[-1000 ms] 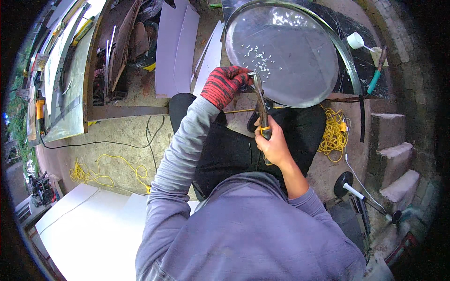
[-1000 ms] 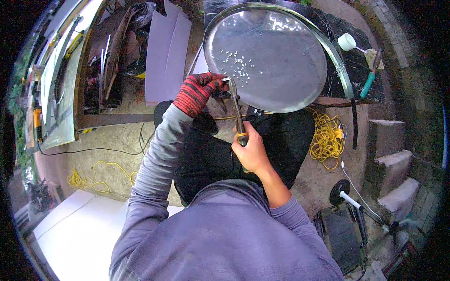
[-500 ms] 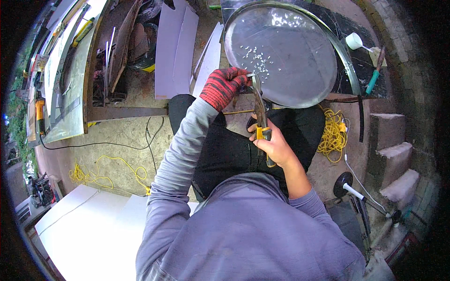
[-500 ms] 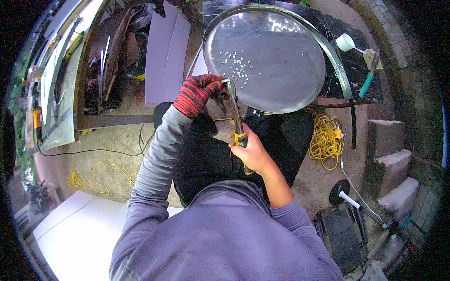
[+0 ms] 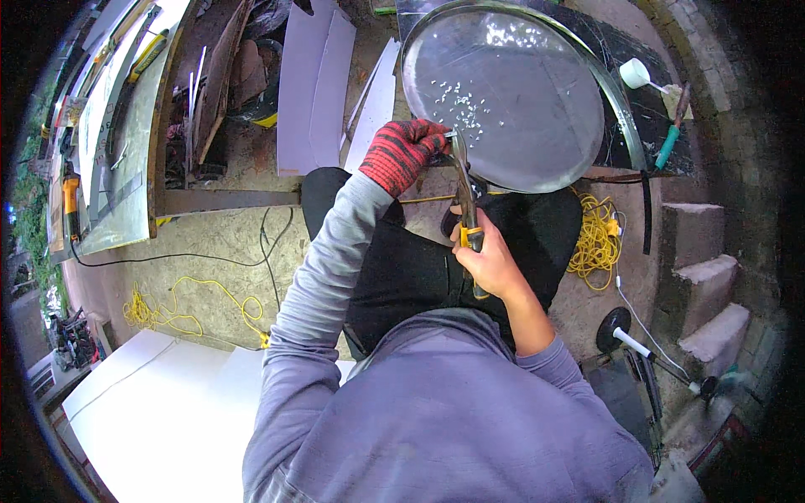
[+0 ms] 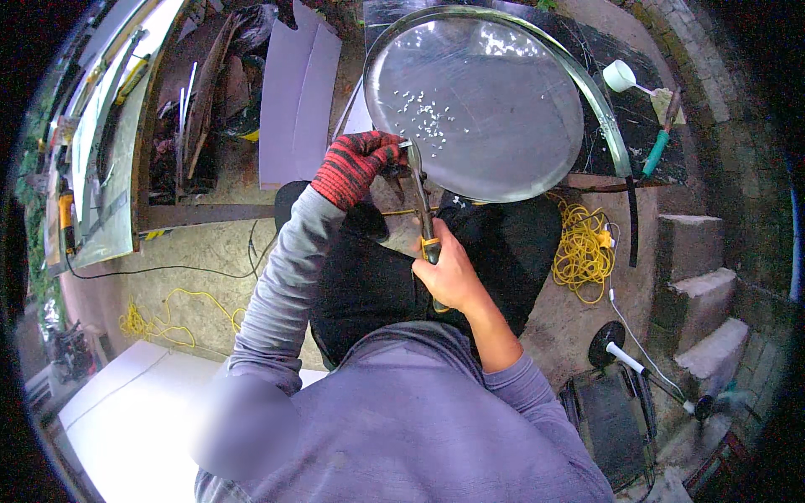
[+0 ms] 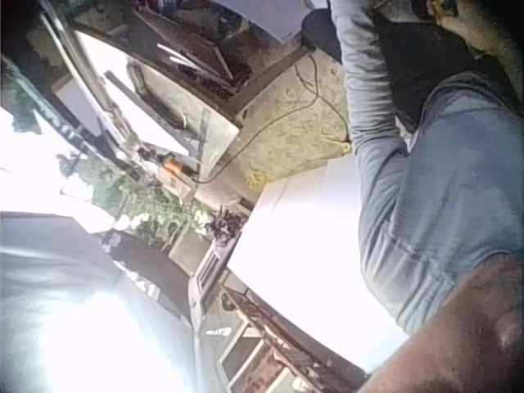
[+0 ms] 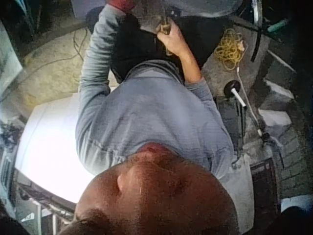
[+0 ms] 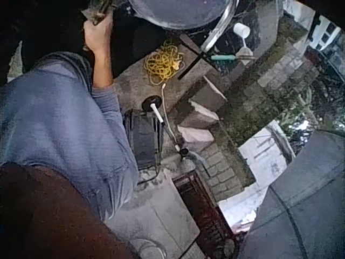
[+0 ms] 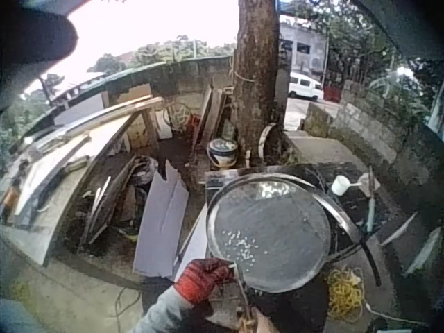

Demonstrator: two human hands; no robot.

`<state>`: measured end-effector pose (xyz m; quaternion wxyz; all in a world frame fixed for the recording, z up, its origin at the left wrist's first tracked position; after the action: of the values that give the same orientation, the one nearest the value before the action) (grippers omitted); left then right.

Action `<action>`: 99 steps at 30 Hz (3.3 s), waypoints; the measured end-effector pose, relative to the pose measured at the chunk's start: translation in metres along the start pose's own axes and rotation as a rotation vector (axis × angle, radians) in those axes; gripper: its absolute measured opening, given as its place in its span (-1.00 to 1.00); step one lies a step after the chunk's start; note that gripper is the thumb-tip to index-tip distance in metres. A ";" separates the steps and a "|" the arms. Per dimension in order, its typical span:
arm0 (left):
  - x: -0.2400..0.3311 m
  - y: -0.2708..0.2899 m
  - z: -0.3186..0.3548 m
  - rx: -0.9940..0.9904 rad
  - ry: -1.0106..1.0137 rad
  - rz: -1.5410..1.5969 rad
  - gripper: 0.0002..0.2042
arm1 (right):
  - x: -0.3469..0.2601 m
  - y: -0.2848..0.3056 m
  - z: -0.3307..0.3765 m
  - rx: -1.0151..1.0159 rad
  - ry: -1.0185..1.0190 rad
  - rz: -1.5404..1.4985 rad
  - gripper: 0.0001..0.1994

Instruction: The recorder trims excess vinyl film from a circular glass sign and uses a squeegee to smooth it down.

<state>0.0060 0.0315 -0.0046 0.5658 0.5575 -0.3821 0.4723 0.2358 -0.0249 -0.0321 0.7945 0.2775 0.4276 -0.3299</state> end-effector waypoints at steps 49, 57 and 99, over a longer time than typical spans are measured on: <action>-0.003 -0.001 0.001 -0.049 -0.014 0.157 -0.69 | -0.011 -0.004 0.003 -0.080 -0.130 -0.507 -0.67; 0.019 0.017 0.012 -0.116 -0.044 0.190 -0.64 | -0.015 0.008 0.014 -0.220 -0.117 -0.481 -0.29; 0.012 0.011 0.007 -0.013 -0.011 0.241 -0.75 | 0.003 -0.004 0.003 0.001 -0.048 0.035 -0.29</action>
<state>-0.0012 0.0252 0.0102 0.5065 0.5065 -0.4525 0.5312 0.2355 -0.0308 -0.0333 0.8100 0.2773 0.4035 -0.3227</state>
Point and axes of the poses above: each hand's wrist, its own z-axis away from the middle knuckle, its own y-axis out of the back of the hand, x = y × z, the point moved 3 cm from there along -z, towards the middle knuckle, and after that the axes turned 7 degrees about -y, right-handed, at the moved point
